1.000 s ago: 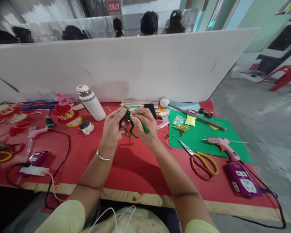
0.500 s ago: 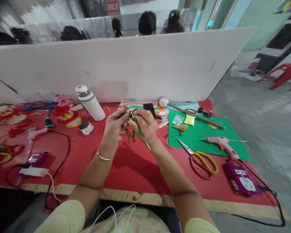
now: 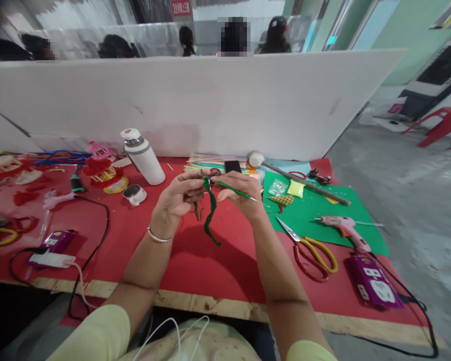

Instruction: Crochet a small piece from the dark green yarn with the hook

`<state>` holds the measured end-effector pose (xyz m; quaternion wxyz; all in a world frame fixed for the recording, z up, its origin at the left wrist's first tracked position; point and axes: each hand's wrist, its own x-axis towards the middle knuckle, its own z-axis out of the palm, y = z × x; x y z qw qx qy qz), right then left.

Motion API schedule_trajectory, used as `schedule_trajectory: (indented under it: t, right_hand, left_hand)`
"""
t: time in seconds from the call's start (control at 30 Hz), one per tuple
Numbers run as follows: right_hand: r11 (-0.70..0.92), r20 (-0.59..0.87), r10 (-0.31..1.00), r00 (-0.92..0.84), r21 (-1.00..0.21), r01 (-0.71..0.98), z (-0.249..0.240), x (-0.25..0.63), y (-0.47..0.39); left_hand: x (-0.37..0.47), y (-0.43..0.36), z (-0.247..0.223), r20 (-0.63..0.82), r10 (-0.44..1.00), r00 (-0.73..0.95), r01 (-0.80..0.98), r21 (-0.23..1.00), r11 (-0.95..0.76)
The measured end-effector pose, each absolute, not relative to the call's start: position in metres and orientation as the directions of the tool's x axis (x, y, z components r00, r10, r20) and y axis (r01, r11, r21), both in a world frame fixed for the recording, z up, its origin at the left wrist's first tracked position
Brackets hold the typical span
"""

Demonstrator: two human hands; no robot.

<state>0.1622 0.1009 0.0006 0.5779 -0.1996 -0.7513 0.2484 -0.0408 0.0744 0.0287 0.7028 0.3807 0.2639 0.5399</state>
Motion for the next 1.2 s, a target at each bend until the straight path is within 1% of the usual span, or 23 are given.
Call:
schedule_trajectory:
  t: [0.2,0.3,0.43,0.53,0.63,0.73,0.8,0.87,0.97,1.07,1.13,1.2]
  right_hand:
    - [0.806,0.784,0.556,-0.275,-0.59,-0.052,0.005,0.16,0.104]
    - [0.829,0.807,0.526,-0.269,-0.557,-0.048,0.005,0.161,0.107]
    - [0.861,0.834,0.479,-0.274,-0.507,-0.038,0.007,0.162,0.105]
    - [0.872,0.848,0.462,-0.262,-0.487,-0.04,0.009,0.161,0.103]
    - [0.873,0.848,0.469,-0.249,-0.488,-0.019,0.008,0.16,0.103]
    - [0.873,0.844,0.484,-0.23,-0.483,0.065,0.005,0.157,0.103]
    - [0.884,0.86,0.468,-0.203,-0.452,0.121,0.003,0.153,0.102]
    - [0.907,0.893,0.413,-0.179,-0.387,0.166,0.001,0.149,0.099]
    - [0.934,0.948,0.281,-0.152,-0.233,0.272,-0.003,0.145,0.097]
    - [0.922,0.975,0.175,-0.139,-0.113,0.369,-0.006,0.142,0.096]
    - [0.918,0.98,0.15,-0.133,-0.088,0.387,-0.007,0.141,0.097]
    - [0.925,0.981,0.155,-0.115,-0.103,0.367,-0.008,0.14,0.099]
  left_hand:
    - [-0.036,0.072,0.029,0.061,0.959,0.276,-0.577,0.809,0.114]
    - [-0.033,0.072,0.029,0.092,0.975,0.204,-0.567,0.823,0.041]
    - [-0.029,0.07,0.031,0.163,0.985,0.057,-0.537,0.837,-0.107]
    - [-0.03,0.068,0.034,0.216,0.976,0.032,-0.492,0.853,-0.173]
    - [-0.033,0.068,0.037,0.217,0.974,0.065,-0.463,0.871,-0.163]
    - [-0.034,0.069,0.036,0.217,0.976,0.029,-0.481,0.859,-0.176]
    - [-0.033,0.07,0.034,0.202,0.979,0.025,-0.504,0.848,-0.162]
    - [-0.032,0.072,0.031,0.164,0.983,0.078,-0.535,0.839,-0.097]
    - [-0.03,0.074,0.027,0.096,0.978,0.183,-0.582,0.813,0.029]
    - [-0.028,0.075,0.026,0.062,0.976,0.209,-0.619,0.781,0.083]
    - [-0.027,0.074,0.026,0.053,0.978,0.204,-0.63,0.771,0.089]
    - [-0.027,0.074,0.026,0.055,0.976,0.211,-0.636,0.766,0.095]
